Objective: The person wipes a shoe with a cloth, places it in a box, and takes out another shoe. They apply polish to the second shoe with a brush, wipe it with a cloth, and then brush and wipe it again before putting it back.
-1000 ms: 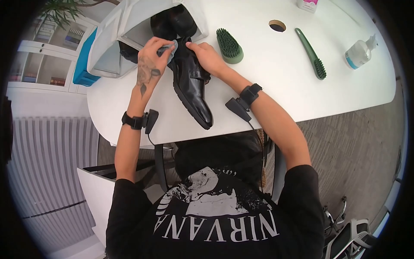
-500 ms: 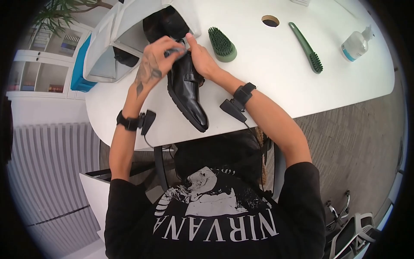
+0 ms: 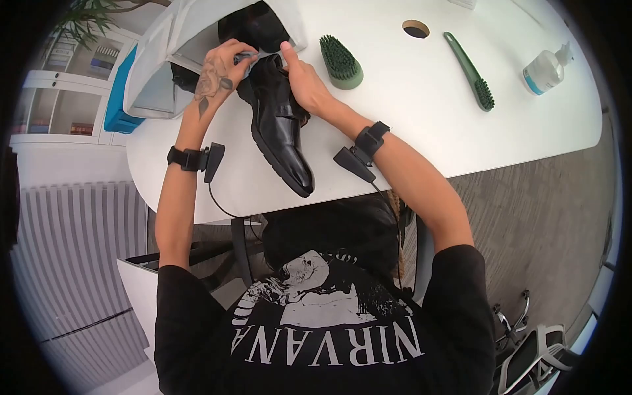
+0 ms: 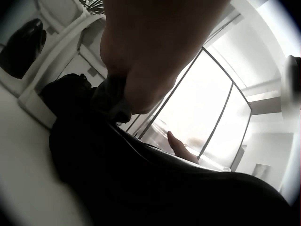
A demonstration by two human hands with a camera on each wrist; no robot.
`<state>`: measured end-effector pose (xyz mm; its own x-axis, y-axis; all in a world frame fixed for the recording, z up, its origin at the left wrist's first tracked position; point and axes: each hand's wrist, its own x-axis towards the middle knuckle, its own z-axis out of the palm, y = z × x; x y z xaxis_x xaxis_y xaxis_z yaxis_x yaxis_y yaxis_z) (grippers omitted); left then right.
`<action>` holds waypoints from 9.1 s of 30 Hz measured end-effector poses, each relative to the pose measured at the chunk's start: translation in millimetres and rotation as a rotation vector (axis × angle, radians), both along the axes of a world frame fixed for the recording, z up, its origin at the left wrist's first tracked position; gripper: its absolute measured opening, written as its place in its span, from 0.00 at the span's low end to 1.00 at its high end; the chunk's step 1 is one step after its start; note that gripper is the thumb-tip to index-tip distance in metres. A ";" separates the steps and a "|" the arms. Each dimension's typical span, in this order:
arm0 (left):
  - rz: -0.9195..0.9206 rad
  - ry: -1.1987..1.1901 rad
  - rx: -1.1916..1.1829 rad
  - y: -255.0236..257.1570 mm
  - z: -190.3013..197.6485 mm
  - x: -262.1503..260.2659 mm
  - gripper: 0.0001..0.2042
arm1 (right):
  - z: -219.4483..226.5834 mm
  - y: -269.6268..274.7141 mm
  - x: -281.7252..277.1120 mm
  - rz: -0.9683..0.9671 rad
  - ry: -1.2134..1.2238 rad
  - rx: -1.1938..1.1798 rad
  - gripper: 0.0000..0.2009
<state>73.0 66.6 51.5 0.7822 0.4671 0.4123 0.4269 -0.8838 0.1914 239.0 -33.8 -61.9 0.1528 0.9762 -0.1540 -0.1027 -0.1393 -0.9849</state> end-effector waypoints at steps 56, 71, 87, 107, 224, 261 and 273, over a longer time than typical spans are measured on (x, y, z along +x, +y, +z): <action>-0.174 -0.019 -0.169 -61.9 5.5 -3.1 0.07 | 18.0 -14.6 -4.2 -0.107 -0.175 0.076 0.55; 0.178 -0.026 -0.209 19.7 -24.2 -9.4 0.11 | 16.3 -11.4 -6.6 -0.082 -0.132 0.076 0.57; -0.288 0.000 -0.266 -115.5 19.0 -13.1 0.09 | 14.6 -13.0 -2.9 -0.031 -0.148 0.098 0.52; -0.330 0.129 -0.163 -158.8 35.9 -31.4 0.14 | 19.7 -16.5 -8.9 -0.114 -0.265 0.166 0.40; 0.140 0.274 -0.398 -186.7 18.9 -158.9 0.16 | 45.9 -32.0 -41.2 0.210 -1.025 0.950 0.21; -0.050 0.291 0.162 -202.9 -3.1 -82.4 0.14 | 41.2 -39.0 -43.5 0.097 -1.087 0.970 0.18; 0.291 0.281 -0.065 -199.2 -2.4 -167.3 0.15 | 42.7 -46.0 -45.1 0.107 -1.095 0.956 0.18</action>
<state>-94.3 -132.6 49.1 0.6914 0.7036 0.1640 0.7010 -0.7083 0.0834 193.9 -79.7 -19.1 -0.3136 0.6513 0.6910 0.7134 0.6419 -0.2812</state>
